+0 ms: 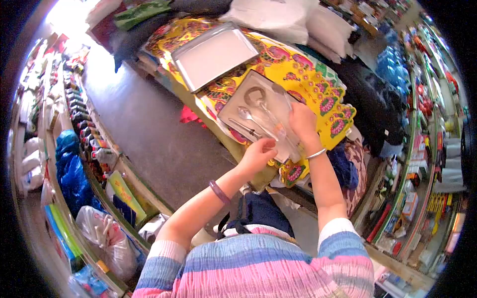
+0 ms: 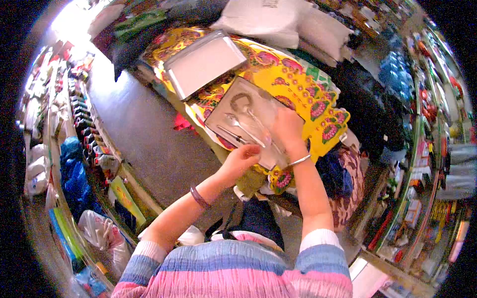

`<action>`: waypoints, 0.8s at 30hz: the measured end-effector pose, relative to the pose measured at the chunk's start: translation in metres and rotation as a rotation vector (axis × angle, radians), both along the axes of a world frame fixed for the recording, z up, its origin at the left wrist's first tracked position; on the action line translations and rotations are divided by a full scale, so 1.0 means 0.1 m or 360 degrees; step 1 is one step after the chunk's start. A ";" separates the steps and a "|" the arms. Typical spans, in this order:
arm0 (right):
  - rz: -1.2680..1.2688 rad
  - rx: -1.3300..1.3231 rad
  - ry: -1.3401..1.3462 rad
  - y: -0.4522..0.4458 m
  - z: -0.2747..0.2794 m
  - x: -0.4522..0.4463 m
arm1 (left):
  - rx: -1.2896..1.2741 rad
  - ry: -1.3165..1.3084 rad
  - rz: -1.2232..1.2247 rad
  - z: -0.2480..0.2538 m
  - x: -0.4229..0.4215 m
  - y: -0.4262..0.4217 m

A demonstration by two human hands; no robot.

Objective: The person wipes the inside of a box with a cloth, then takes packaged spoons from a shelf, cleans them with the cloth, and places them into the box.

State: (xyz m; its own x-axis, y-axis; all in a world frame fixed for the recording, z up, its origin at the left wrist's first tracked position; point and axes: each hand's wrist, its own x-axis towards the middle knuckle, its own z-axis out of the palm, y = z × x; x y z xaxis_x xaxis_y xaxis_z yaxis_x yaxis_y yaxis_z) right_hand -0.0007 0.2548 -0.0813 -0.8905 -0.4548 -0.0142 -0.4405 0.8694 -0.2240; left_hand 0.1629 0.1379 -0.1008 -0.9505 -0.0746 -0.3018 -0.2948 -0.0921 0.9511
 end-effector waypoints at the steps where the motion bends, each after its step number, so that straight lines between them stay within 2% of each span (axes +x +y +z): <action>1: 0.0027 0.0030 0.0109 -0.01 0.04 -0.01 | -0.0063 0.0001 -0.0047 -0.01 0.05 -0.02; 3: 0.0133 0.0053 0.0349 -0.04 0.11 0.09 | -0.0214 0.0009 -0.0084 0.02 0.20 -0.11; 5: 0.0239 -0.0209 0.0665 -0.06 0.05 0.17 | -0.0101 -0.0031 -0.0010 0.13 0.43 -0.20; 7: 0.0346 -0.0366 0.0575 -0.24 0.23 0.43 | -0.0130 -0.0046 0.0101 0.10 0.76 -0.30; 11: 0.0887 -0.0708 0.0067 -0.95 0.42 1.33 | 0.0247 -0.0117 0.0498 0.01 1.70 -0.56; 15: 0.1560 -0.0860 -0.0362 -1.58 0.36 2.65 | 0.0098 -0.0121 0.1109 0.06 2.97 -0.68; 17: 0.1887 -0.0794 -0.0594 -1.75 0.36 3.29 | -0.0224 -0.0065 0.1357 0.19 3.61 -0.69; 20: 0.2608 -0.0779 -0.0472 -2.09 0.45 4.29 | -0.0760 -0.0004 0.2079 0.45 4.55 -0.60; 23: 0.3026 -0.0752 -0.0677 -2.18 0.74 5.33 | -0.1338 -0.0197 0.2733 0.98 5.46 -0.28; 24: 0.3166 -0.0775 -0.0733 -2.19 0.83 5.63 | -0.1681 -0.0309 0.2870 1.12 5.71 -0.14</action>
